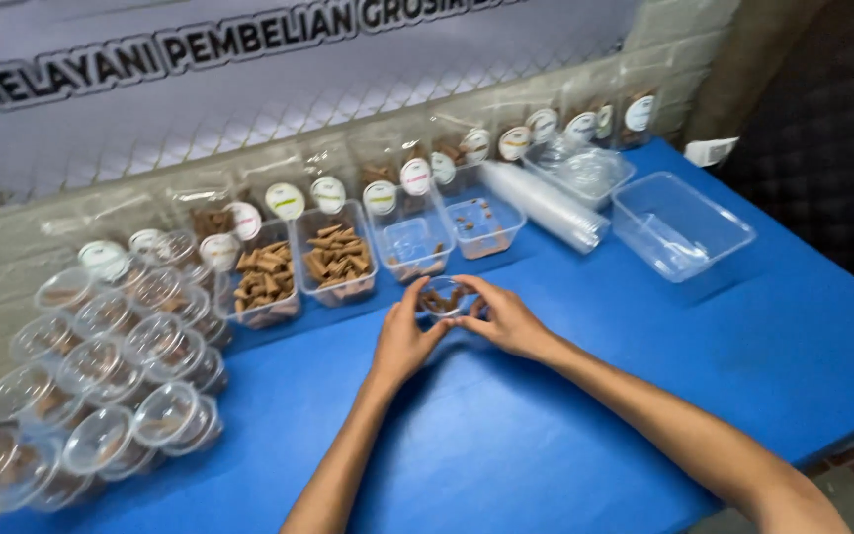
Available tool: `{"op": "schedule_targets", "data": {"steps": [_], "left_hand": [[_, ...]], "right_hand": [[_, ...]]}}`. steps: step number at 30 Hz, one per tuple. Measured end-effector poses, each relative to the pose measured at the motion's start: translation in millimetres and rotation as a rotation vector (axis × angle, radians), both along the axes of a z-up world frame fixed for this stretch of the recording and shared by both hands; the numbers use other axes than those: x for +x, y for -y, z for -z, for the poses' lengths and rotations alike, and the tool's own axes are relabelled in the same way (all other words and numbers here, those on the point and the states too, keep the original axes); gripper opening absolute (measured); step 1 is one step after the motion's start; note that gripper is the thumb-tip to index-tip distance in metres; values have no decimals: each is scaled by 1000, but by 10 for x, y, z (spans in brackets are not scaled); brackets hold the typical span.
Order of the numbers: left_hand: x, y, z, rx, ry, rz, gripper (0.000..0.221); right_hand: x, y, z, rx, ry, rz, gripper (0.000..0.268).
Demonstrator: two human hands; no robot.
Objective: The person repeatedly picks up small brown sticks from a large plastic container and places them into small clear plastic cups. They then secure the cups with lids and stack them on the table.
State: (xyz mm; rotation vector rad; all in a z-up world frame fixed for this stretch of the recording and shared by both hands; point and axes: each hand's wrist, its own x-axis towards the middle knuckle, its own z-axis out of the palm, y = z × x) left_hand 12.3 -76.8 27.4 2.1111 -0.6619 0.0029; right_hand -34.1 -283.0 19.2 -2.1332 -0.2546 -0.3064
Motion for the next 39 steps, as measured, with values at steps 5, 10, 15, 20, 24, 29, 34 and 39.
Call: {"op": "schedule_targets", "data": {"steps": [5, 10, 15, 20, 24, 29, 34, 39], "left_hand": [[53, 944, -73, -51, 14, 124, 81], [229, 1746, 207, -128, 17, 212, 82], [261, 1996, 251, -149, -9, 182, 76], [208, 1963, 122, -63, -48, 164, 74], [184, 1923, 93, -34, -63, 163, 76], [167, 1896, 86, -37, -22, 165, 76], [205, 1903, 188, -30, -2, 162, 76], [186, 1900, 140, -24, 26, 138, 74]], "right_hand": [[-205, 828, -94, -31, 5, 175, 70], [-212, 1405, 74, 84, -45, 338, 73], [-145, 1521, 167, 141, -95, 462, 63], [-84, 1526, 188, 33, -141, 537, 55], [-106, 1510, 170, -23, -170, 558, 54], [-255, 1398, -65, -84, -153, 539, 58], [-457, 1401, -260, -423, -9, 572, 45], [77, 1802, -923, -933, 468, 647, 33]]}}
